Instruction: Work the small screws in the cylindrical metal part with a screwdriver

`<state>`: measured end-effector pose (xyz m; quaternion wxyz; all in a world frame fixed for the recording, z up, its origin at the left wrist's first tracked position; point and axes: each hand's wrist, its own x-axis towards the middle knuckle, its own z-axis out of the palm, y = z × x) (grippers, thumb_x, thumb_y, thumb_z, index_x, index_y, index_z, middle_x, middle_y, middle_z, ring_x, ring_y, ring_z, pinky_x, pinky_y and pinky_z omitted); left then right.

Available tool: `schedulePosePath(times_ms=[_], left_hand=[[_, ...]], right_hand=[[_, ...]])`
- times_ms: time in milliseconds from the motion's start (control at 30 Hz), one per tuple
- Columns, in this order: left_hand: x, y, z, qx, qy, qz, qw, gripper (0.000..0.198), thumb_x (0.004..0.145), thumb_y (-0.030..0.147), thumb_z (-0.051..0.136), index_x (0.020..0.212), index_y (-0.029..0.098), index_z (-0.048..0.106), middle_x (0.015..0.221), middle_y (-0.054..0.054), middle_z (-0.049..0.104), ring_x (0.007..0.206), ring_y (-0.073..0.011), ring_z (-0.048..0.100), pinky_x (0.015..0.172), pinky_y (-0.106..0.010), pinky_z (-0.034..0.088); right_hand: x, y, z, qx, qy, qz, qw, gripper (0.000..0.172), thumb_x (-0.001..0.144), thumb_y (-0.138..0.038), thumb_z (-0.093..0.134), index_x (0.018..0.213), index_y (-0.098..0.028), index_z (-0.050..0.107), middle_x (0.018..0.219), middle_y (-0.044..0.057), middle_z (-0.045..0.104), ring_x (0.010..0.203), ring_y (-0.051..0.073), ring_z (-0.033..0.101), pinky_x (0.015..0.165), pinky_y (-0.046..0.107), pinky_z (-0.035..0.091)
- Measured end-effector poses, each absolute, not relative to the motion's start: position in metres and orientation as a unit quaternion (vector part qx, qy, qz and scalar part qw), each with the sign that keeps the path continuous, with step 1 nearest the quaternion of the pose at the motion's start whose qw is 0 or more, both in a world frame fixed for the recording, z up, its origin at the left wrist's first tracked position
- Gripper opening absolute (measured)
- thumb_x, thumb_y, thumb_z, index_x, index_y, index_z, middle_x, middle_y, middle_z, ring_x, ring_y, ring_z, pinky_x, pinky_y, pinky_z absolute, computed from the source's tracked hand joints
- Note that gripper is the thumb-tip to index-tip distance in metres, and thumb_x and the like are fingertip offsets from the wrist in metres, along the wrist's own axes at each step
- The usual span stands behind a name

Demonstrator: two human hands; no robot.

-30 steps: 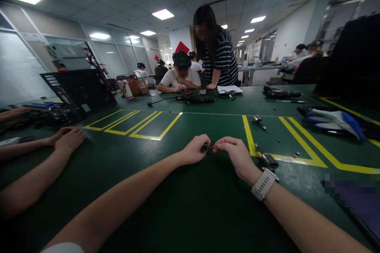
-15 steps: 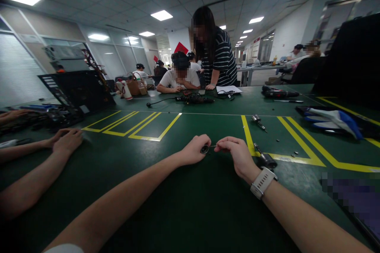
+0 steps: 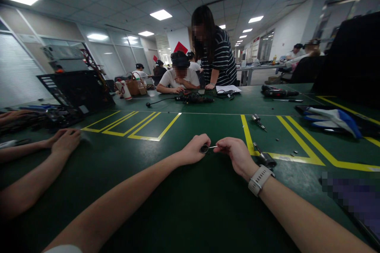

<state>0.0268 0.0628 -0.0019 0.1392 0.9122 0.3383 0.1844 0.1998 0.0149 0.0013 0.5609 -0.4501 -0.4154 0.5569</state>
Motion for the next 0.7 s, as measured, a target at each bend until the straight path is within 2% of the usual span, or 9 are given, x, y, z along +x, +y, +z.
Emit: schedulePosePath(times_ms=[367, 700], left_hand=[[0.024, 0.065, -0.0008, 0.888, 0.38, 0.209, 0.153, 0.018, 0.068, 0.008, 0.056, 0.083, 0.017, 0.05, 0.085, 0.0, 0.052, 0.078, -0.014, 0.049, 0.072, -0.028, 0.039], [0.0203, 0.0649, 0.0, 0.868, 0.39, 0.219, 0.215, 0.017, 0.073, 0.015, 0.059, 0.088, 0.018, 0.051, 0.093, -0.001, 0.054, 0.081, -0.0138, 0.051, 0.068, -0.026, 0.041]], right_hand=[[0.2045, 0.0143, -0.0006, -0.454, -0.381, 0.547, 0.591, 0.006, 0.057, -0.02, 0.062, 0.053, -0.017, 0.065, 0.052, 0.003, 0.061, 0.054, 0.017, 0.056, 0.061, 0.033, 0.042], [0.2034, 0.0089, 0.0038, -0.436, -0.356, 0.499, 0.659, 0.007, 0.057, -0.019, 0.062, 0.05, -0.02, 0.062, 0.054, 0.001, 0.057, 0.055, 0.017, 0.053, 0.059, 0.033, 0.043]])
